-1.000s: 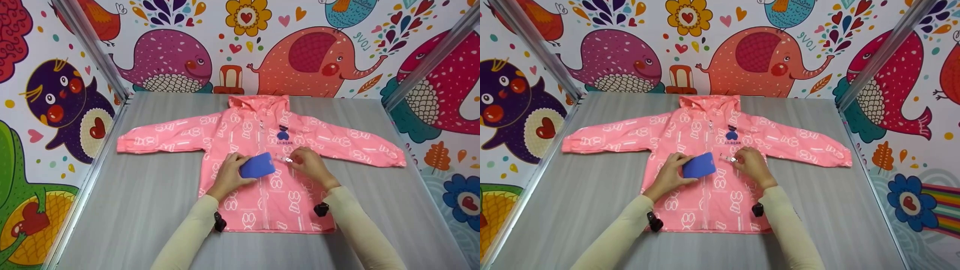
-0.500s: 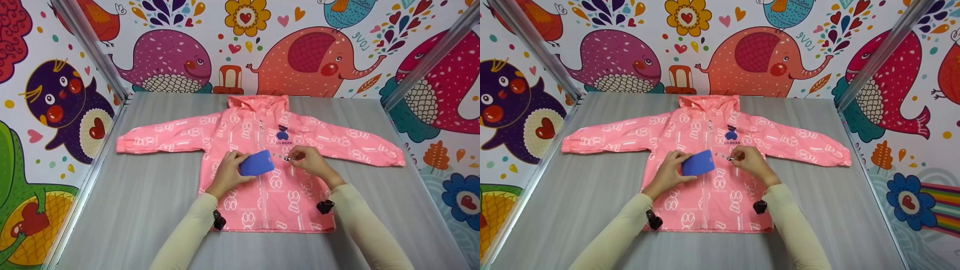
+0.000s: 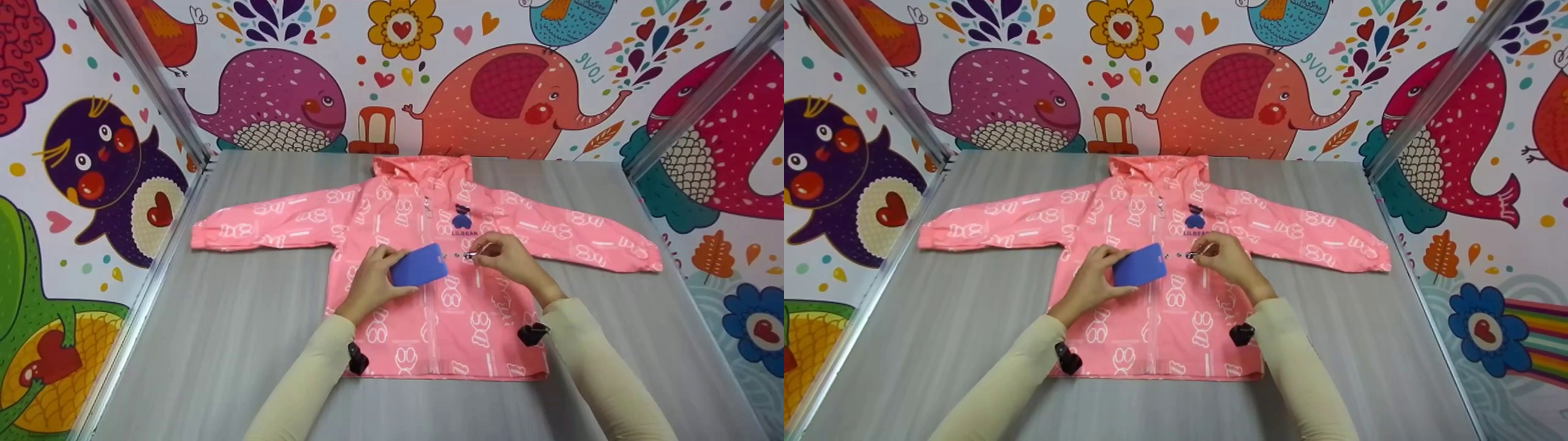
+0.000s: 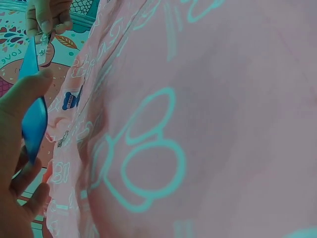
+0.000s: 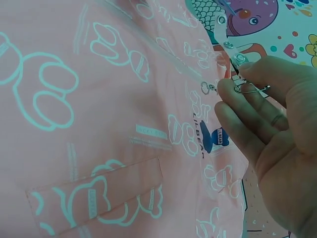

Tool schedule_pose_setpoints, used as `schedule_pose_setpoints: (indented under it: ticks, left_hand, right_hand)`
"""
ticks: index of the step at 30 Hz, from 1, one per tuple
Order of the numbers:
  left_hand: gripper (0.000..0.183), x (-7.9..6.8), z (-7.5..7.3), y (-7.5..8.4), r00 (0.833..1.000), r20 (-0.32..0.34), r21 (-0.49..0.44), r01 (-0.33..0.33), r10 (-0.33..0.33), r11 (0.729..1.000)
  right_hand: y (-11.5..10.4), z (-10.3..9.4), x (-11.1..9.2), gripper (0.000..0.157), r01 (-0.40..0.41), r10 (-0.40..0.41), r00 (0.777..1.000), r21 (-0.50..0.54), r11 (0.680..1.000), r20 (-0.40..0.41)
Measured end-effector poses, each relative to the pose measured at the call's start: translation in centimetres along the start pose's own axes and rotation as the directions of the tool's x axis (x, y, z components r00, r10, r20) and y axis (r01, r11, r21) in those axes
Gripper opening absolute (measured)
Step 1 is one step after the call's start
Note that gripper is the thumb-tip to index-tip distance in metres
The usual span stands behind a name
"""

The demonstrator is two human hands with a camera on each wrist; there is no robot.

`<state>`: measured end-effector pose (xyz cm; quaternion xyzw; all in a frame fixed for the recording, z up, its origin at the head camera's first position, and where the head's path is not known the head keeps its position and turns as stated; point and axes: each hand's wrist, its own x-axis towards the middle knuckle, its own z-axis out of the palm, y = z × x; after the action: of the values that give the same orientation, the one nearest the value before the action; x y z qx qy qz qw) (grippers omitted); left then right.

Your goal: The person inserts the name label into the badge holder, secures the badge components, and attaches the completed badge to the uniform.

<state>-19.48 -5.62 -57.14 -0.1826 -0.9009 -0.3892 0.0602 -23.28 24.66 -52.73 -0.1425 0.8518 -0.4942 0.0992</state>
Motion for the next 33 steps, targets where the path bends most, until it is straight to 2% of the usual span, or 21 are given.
schedule_pose_setpoints:
  ticks: [11, 15, 18, 33]
  left_hand:
    - [0.07, 0.0, 0.0, 0.1, 1.0, 0.001, -0.009, 0.005, -0.005, 1.0]
    - [0.07, 0.0, 0.1, 0.1, 1.0, 0.001, -0.007, 0.011, -0.011, 1.0]
    - [0.071, -0.1, 0.1, 0.1, 1.0, -0.001, -0.004, 0.009, -0.009, 1.0]
    - [0.071, -0.1, 0.2, 0.1, 1.0, -0.006, -0.001, 0.014, -0.014, 1.0]
  right_hand:
    - [-0.4, 0.1, 0.3, 0.028, 0.032, -0.031, 0.999, 0.056, 0.998, -0.014]
    - [-2.3, -0.1, -0.3, 0.029, 0.019, -0.019, 1.0, 0.073, 0.997, 0.0]
    - [-3.8, -0.2, -0.7, 0.029, 0.007, -0.007, 1.0, 0.063, 0.998, 0.006]
    - [-4.5, -0.1, -0.8, 0.028, 0.08, -0.08, 0.997, 0.02, 0.997, 0.005]
